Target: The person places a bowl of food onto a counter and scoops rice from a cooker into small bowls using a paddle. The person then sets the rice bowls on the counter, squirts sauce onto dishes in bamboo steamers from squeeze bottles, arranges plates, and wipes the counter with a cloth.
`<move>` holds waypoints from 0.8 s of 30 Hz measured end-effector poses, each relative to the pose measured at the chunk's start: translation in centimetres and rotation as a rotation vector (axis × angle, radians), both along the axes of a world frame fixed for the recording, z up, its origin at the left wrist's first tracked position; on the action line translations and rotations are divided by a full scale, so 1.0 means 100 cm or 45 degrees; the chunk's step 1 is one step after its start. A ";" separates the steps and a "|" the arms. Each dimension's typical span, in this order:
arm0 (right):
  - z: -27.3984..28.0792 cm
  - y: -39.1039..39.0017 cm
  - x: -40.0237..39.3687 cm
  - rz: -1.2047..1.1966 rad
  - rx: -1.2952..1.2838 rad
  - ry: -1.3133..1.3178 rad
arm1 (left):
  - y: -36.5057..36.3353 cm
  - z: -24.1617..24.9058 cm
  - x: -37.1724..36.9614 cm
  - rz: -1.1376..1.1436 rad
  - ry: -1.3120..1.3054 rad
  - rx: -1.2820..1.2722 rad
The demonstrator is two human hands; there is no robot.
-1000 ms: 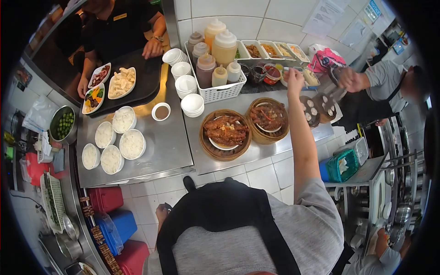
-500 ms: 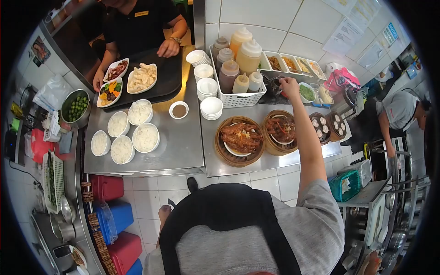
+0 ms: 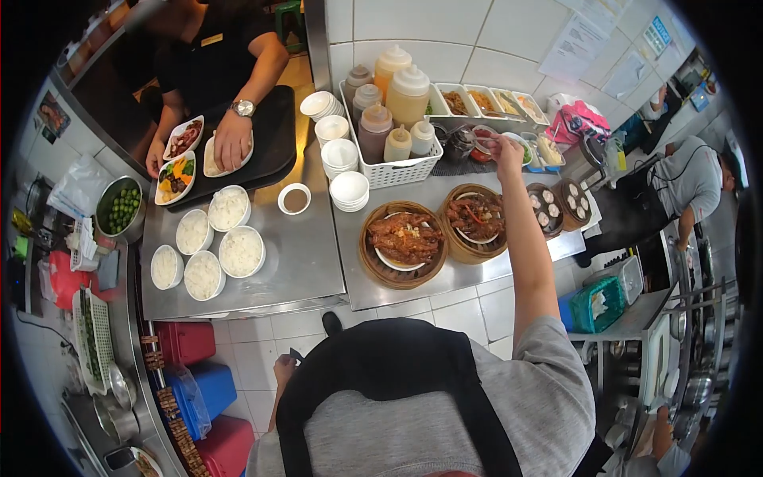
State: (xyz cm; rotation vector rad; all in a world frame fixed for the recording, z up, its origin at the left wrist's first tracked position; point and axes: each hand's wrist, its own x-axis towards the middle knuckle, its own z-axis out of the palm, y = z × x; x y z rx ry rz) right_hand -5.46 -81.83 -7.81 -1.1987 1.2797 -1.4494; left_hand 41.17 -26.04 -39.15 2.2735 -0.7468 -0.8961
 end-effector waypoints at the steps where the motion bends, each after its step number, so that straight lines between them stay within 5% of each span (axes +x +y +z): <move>1: -0.002 0.001 -0.003 0.018 0.061 -0.194 | -0.003 0.002 0.003 -0.034 0.027 -0.017; 5: -0.008 -0.001 -0.016 -0.002 0.217 -0.512 | -0.035 0.077 -0.017 -0.020 -0.076 0.068; 10: 0.013 0.034 -0.041 0.068 0.144 -0.580 | -0.034 0.056 -0.003 -0.170 0.067 -0.112; 16: 0.066 0.159 -0.029 0.097 0.033 -0.031 | -0.029 0.013 -0.002 -0.146 0.070 -0.057; 19: 0.065 0.188 -0.028 0.259 -0.002 0.363 | -0.040 0.046 -0.014 -0.245 -0.042 0.035; 21: 0.062 0.194 -0.029 0.232 -0.351 0.761 | -0.046 0.062 -0.021 -0.281 -0.113 0.084; 22: 0.064 0.193 -0.029 0.231 -0.351 0.761 | -0.049 0.058 -0.022 -0.251 -0.108 0.009; 24: 0.069 0.182 -0.028 0.139 -0.112 0.200 | -0.051 0.052 -0.023 -0.216 -0.103 -0.071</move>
